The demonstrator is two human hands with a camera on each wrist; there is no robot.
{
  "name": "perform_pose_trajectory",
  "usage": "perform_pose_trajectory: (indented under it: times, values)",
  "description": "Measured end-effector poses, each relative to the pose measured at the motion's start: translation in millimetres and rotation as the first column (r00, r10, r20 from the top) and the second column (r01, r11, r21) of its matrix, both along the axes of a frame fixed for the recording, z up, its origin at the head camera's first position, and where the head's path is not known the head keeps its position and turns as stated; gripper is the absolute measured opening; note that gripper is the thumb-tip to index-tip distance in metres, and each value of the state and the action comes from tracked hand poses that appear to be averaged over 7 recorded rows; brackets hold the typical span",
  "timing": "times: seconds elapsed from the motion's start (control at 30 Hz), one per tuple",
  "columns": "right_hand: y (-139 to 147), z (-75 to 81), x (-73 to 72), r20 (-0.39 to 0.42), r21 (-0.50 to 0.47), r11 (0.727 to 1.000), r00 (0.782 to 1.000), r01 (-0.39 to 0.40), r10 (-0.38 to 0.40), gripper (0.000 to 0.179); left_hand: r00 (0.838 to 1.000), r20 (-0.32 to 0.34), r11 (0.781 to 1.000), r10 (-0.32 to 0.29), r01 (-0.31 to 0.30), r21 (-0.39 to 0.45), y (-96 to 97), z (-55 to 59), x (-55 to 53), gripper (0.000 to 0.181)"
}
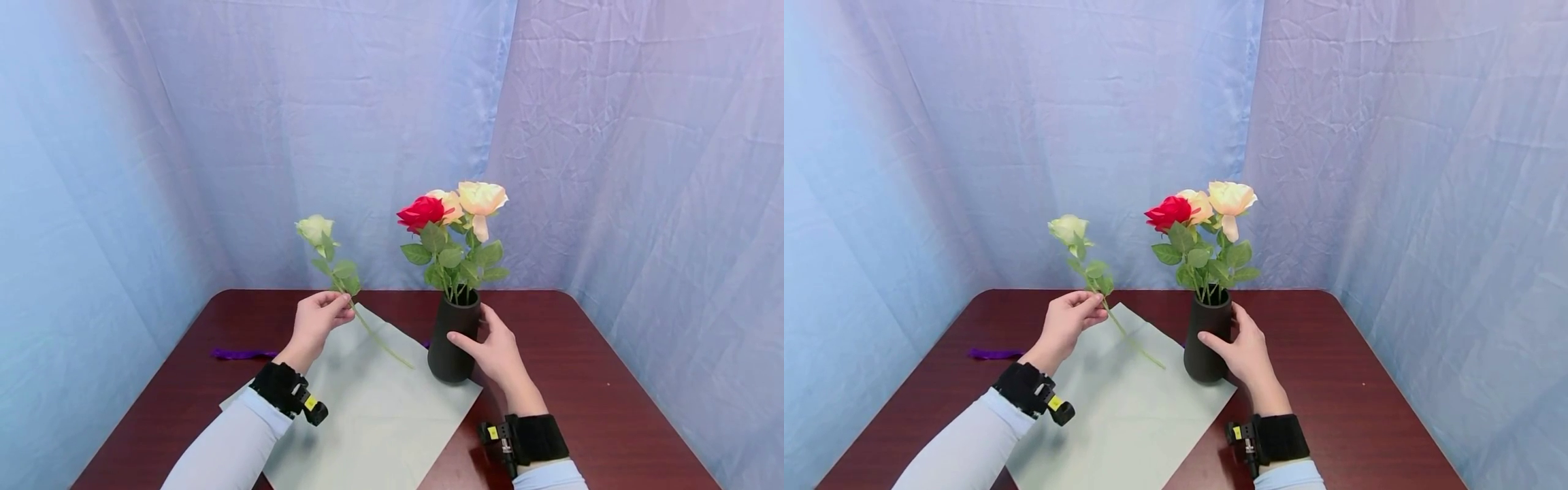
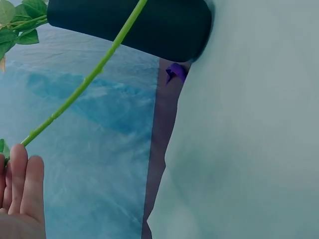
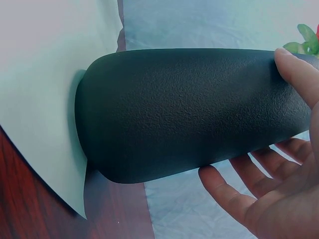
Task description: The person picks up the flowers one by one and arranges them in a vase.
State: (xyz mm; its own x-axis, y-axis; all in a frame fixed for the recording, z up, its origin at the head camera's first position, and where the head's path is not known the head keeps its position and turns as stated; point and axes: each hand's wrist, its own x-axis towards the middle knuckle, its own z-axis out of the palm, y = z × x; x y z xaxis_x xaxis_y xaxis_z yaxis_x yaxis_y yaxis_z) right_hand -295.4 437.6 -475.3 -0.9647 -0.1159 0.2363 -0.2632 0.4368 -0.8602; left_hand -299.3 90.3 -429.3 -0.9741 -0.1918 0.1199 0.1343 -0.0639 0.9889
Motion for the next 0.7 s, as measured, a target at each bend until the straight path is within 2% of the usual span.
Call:
perform_pose_trajectory:
  times: [0.23,0.47,0.7]
  values:
    - [0,-0.6,-0.8,-0.005,0.007,1.000,1.000,0.007,-0.007,0.095,0.996,-0.035,0.995,0.078,-0.075,0.064,-4.4,2.1,-0.2,0.025]
    - [0,-0.7,-0.9,-0.004,0.006,1.000,1.000,0.005,-0.005,0.096,0.994,-0.032,0.993,0.109,-0.107,0.052,-10.1,3.6,0.0,0.029]
    - [0,-0.4,-0.6,-0.010,0.010,1.000,1.000,0.008,-0.008,0.095,0.990,-0.064,0.991,0.127,-0.124,0.054,-9.6,10.8,-0.4,0.028]
